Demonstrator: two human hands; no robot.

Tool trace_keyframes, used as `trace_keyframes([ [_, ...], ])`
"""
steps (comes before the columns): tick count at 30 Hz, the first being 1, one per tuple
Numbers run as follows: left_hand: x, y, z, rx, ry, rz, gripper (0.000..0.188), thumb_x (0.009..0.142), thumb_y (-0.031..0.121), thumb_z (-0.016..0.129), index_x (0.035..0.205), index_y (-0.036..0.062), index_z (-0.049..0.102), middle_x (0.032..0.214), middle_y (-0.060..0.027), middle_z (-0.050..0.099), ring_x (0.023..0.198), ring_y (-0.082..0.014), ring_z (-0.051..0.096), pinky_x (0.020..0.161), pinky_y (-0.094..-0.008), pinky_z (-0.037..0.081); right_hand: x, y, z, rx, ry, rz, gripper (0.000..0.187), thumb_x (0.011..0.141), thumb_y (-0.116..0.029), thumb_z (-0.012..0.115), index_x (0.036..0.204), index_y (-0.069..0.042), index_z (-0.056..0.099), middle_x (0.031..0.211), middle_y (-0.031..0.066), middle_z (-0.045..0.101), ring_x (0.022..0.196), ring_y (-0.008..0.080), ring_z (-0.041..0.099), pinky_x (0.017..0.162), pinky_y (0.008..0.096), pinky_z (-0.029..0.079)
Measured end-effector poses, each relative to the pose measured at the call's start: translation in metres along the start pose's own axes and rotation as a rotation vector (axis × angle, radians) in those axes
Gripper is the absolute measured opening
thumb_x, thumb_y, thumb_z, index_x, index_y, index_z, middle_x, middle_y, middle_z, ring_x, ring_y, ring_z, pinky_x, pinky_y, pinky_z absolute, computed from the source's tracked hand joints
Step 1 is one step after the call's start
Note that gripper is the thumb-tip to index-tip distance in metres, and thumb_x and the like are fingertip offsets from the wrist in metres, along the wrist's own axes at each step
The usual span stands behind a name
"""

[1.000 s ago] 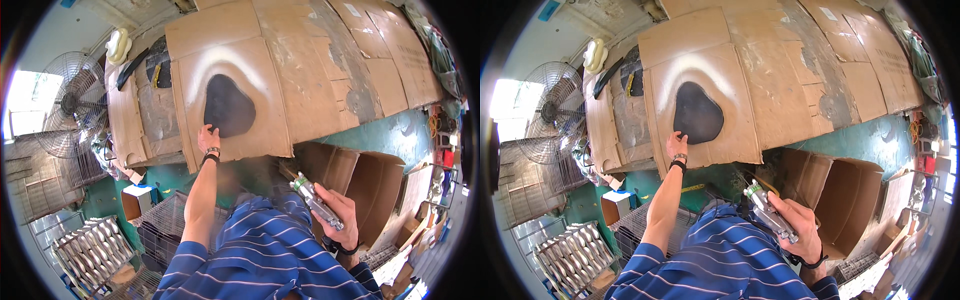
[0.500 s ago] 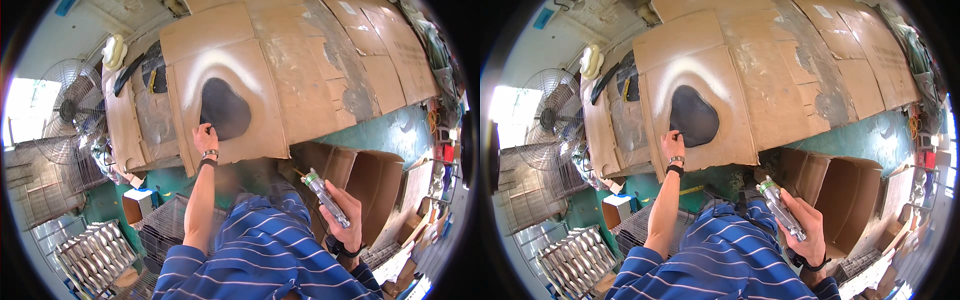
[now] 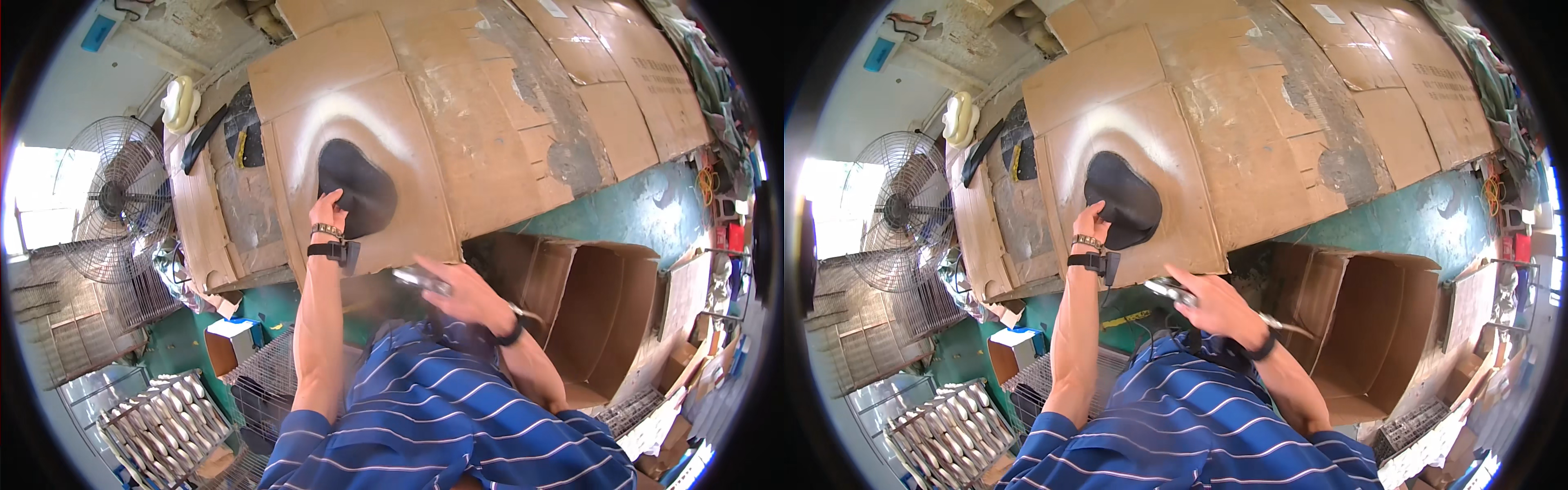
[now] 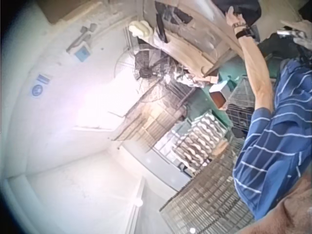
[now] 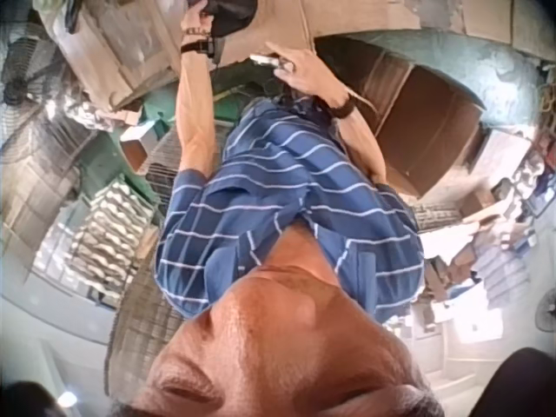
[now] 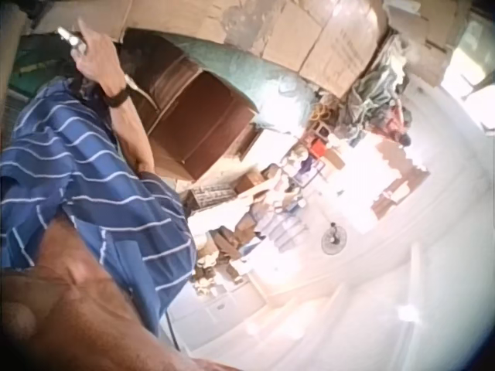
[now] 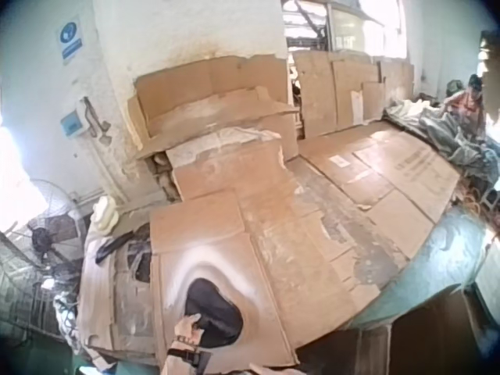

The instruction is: The person repeatedly picks up black shoe parts from a wire rack and places them on a cardboard surface. They then use a spray gun to apply a coat of paint to each part before returning it to the rack. This cycle is performed continuously for multiple items.

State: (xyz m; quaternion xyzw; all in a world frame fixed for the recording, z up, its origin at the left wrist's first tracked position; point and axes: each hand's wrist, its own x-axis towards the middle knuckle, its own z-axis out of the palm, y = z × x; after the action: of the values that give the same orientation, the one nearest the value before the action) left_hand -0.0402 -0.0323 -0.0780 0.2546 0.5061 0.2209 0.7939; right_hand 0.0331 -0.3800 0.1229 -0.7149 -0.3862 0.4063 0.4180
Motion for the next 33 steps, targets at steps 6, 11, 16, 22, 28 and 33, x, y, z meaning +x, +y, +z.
trace_keyframes([
  [6,-0.036,0.019,0.034,0.633,0.018,0.033,0.023,0.084,0.010,0.067,0.106,0.0031,0.060,0.098,-0.0118,0.065,0.091,-0.0313,0.065,0.078,-0.0595,0.049,0.122,0.071,0.060,-0.138,-0.194,-0.124,0.084,0.069,-0.005,0.061,0.149,0.000,0.036,0.098,0.0289,0.067,0.094,0.0449,0.064,0.079,0.0511,0.050],
  [11,-0.025,0.017,0.012,0.734,0.083,0.009,0.022,0.085,0.011,0.065,0.104,0.0032,0.060,0.098,-0.0103,0.065,0.087,-0.0270,0.065,0.076,-0.0485,0.052,0.172,0.065,0.083,-0.127,-0.406,-0.086,0.089,0.072,-0.004,0.059,0.154,0.002,0.025,0.109,0.0300,0.066,0.096,0.0414,0.066,0.081,0.0463,0.052],
  [16,-0.027,0.012,0.015,0.768,0.040,0.106,0.016,0.084,0.010,0.065,0.097,0.0017,0.060,0.095,-0.0090,0.065,0.083,-0.0246,0.066,0.074,-0.0399,0.055,0.223,0.096,0.101,-0.178,-0.509,0.201,0.093,0.072,0.000,0.061,0.153,0.008,0.016,0.097,0.0274,0.070,0.085,0.0335,0.072,0.068,0.0405,0.056],
  [22,-0.037,0.031,0.031,-0.138,0.016,0.127,0.022,0.082,0.008,0.060,0.103,0.0009,0.063,0.102,-0.0118,0.069,0.090,-0.0272,0.068,0.081,-0.0404,0.055,0.218,0.119,0.092,0.117,-0.471,0.266,0.104,0.069,-0.002,0.072,0.150,0.016,0.009,0.087,0.0257,0.069,0.071,0.0296,0.070,0.062,0.0370,0.054],
  [28,-0.099,0.098,0.060,-0.577,-0.163,0.316,0.030,0.081,0.008,0.057,0.108,-0.0042,0.061,0.109,-0.0177,0.069,0.099,-0.0345,0.067,0.095,-0.0490,0.052,0.219,0.112,0.081,0.057,-0.528,0.354,0.111,0.068,-0.004,0.075,0.153,0.012,0.005,0.090,0.0231,0.070,0.073,0.0262,0.070,0.068,0.0338,0.054],
  [33,-0.196,0.124,0.031,-0.624,-0.202,0.474,0.029,0.081,0.009,0.056,0.106,-0.0050,0.061,0.106,-0.0186,0.069,0.099,-0.0341,0.067,0.094,-0.0487,0.052,0.224,0.115,0.088,-0.063,-0.402,0.170,0.115,0.065,-0.004,0.077,0.155,0.009,0.006,0.089,0.0210,0.070,0.073,0.0250,0.070,0.065,0.0342,0.054],
])
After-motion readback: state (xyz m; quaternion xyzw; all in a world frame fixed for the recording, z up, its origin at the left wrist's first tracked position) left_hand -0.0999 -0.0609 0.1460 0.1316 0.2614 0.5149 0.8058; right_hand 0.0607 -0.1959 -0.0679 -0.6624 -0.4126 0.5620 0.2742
